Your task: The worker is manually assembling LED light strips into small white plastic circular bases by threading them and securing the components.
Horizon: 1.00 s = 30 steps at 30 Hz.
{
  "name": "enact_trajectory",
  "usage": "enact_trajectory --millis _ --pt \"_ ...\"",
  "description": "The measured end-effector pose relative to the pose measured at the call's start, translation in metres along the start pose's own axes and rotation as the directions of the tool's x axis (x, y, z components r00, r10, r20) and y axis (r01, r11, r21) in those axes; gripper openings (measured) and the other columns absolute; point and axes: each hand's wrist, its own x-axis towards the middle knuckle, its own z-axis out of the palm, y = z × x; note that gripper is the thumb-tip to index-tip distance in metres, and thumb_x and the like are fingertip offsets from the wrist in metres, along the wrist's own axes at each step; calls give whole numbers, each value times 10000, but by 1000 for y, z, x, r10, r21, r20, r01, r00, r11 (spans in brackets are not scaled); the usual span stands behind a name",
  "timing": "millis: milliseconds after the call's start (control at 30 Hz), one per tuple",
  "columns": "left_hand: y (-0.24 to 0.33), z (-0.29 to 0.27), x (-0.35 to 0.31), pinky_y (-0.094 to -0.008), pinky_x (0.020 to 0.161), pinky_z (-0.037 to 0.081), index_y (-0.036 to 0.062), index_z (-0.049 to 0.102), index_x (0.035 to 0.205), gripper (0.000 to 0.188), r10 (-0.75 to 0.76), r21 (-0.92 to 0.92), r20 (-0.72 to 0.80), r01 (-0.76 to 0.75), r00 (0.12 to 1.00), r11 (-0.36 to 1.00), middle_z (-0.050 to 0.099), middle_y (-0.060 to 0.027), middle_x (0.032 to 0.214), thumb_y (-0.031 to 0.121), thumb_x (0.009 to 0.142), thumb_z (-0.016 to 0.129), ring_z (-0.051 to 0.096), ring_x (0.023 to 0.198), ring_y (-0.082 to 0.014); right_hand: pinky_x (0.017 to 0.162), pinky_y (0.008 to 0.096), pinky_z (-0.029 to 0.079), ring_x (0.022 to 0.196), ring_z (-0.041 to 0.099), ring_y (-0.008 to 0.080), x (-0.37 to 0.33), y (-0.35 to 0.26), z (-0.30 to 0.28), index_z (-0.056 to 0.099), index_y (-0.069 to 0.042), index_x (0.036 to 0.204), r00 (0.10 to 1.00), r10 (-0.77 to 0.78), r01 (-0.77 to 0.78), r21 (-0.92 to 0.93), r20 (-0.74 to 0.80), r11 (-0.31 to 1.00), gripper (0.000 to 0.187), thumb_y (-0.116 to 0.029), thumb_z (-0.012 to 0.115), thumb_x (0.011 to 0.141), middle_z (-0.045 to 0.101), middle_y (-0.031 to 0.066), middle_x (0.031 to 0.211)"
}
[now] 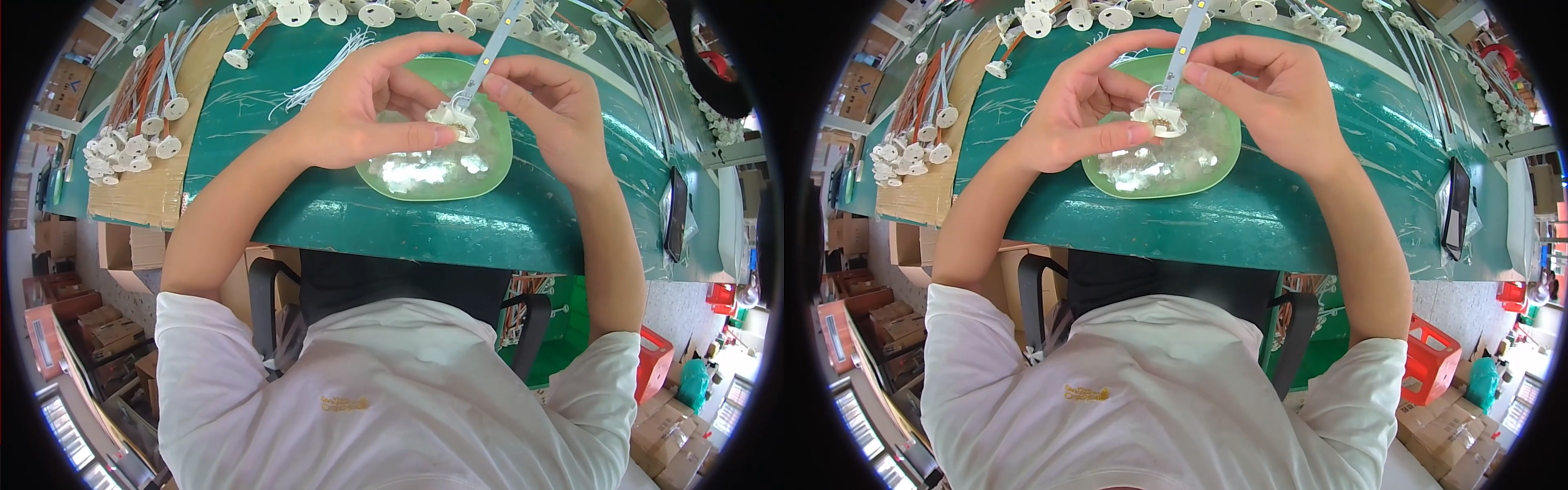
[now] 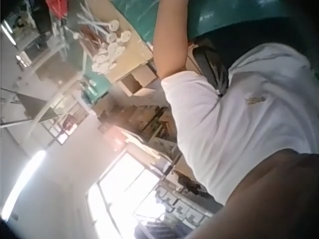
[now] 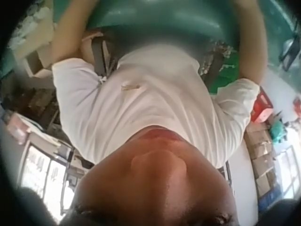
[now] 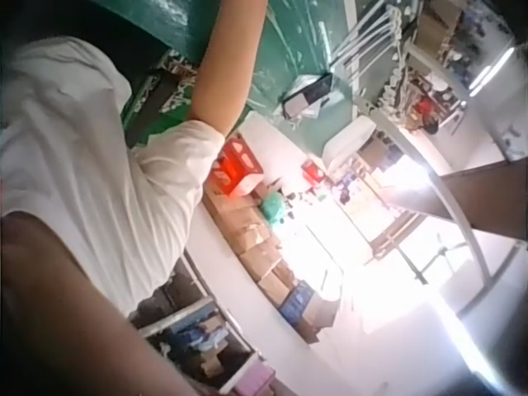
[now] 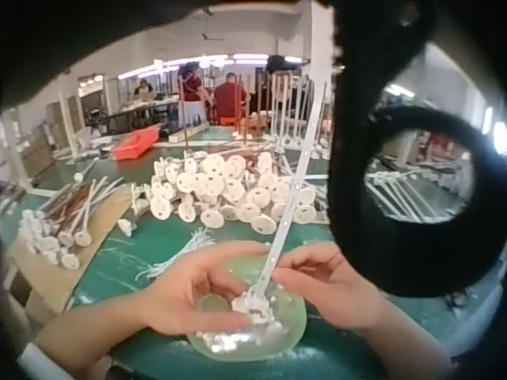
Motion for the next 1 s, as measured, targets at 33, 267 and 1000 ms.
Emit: enact_trajectory --millis 33,267,1000 --pt "-3 1 0 -294 802 513 78 395 1432 713 37 -19 -29 -38 999 999 696 -123 942 49 804 734 662 859 -159 802 258 501 854 622 96 0 0 1 706 25 1000 1000 -8 8 -14 4 1000 177 -113 698 889 701 52 913" --pt "2 0 0 -334 902 505 51 348 1454 741 -2 -2 2 2 1000 1000 696 -165 1031 66 814 722 670 977 -205 804 255 497 854 617 94 2 2 -4 698 18 1014 1000 -25 25 6 -3 1000 184 -116 697 889 700 45 909" --pt "4 0 1 -330 927 493 39 348 1457 758 -3 9 4 3 1000 1000 700 -154 1040 46 800 727 664 989 -184 736 284 451 801 550 106 11 18 -33 660 -7 1032 853 172 21 362 -493 932 194 -178 612 954 651 46 956"
